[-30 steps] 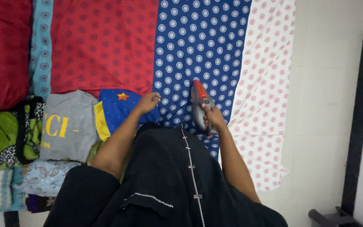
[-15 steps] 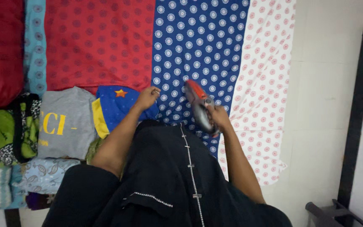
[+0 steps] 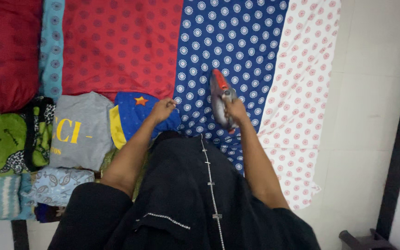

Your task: The person uses a handheld vacuum cleaner to clean the surface of a bed, moving the nozzle across different colored sections of the bedsheet and smoothing the fabric with their other hand.

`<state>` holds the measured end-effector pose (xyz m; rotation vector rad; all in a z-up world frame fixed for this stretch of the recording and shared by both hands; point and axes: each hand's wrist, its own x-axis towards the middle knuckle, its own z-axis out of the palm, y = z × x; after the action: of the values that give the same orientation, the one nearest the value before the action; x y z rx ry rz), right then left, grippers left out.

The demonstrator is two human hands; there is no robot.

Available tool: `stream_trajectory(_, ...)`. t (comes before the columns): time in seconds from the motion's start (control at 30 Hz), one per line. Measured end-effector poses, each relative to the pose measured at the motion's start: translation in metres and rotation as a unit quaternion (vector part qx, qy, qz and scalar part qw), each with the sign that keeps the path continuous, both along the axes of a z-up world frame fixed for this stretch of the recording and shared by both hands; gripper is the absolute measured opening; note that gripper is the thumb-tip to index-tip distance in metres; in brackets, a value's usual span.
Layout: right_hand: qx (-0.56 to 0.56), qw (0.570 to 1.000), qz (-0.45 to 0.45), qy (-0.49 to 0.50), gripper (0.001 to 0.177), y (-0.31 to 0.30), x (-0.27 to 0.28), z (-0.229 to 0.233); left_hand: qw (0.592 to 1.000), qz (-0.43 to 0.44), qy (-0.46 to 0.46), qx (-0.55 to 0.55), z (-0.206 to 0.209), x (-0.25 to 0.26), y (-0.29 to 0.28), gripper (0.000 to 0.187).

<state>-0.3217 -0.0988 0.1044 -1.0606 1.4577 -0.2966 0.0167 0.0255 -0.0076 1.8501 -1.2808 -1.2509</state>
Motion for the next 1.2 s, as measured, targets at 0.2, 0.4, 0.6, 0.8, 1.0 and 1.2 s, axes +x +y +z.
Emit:
stream_trajectory(0.2, 0.033, 0.999, -0.018, 0.015, 0.046, 0.054, -0.006, 0.011, 0.999, -0.038, -0.019, -0.027, -0.003, -0.005, -0.009, 0.025)
stream_trajectory(0.4, 0.047, 0.998, -0.017, 0.048, 0.050, 0.087, -0.022, 0.029, 0.998, -0.055, 0.009, -0.011, -0.009, -0.020, -0.020, 0.025)
stream_trajectory(0.6, -0.044, 0.994, -0.039, 0.088, 0.058, 0.088, -0.038, 0.035, 0.998, -0.033, 0.036, -0.030, -0.004, -0.022, -0.014, 0.026)
stream_trajectory(0.8, -0.148, 0.979, 0.027, 0.138, 0.060, 0.037, -0.025, 0.026, 1.000, 0.002, 0.028, 0.003, -0.001, -0.001, -0.006, 0.026)
stream_trajectory(1.0, -0.043, 0.998, 0.035, 0.027, 0.053, -0.011, -0.007, 0.009, 0.998, 0.020, 0.055, -0.014, 0.005, 0.007, 0.001, 0.026)
stream_trajectory(1.2, -0.061, 0.991, 0.085, 0.084, 0.044, 0.009, 0.000, 0.013, 1.000, 0.002, 0.007, 0.008, 0.007, 0.008, 0.006, 0.028)
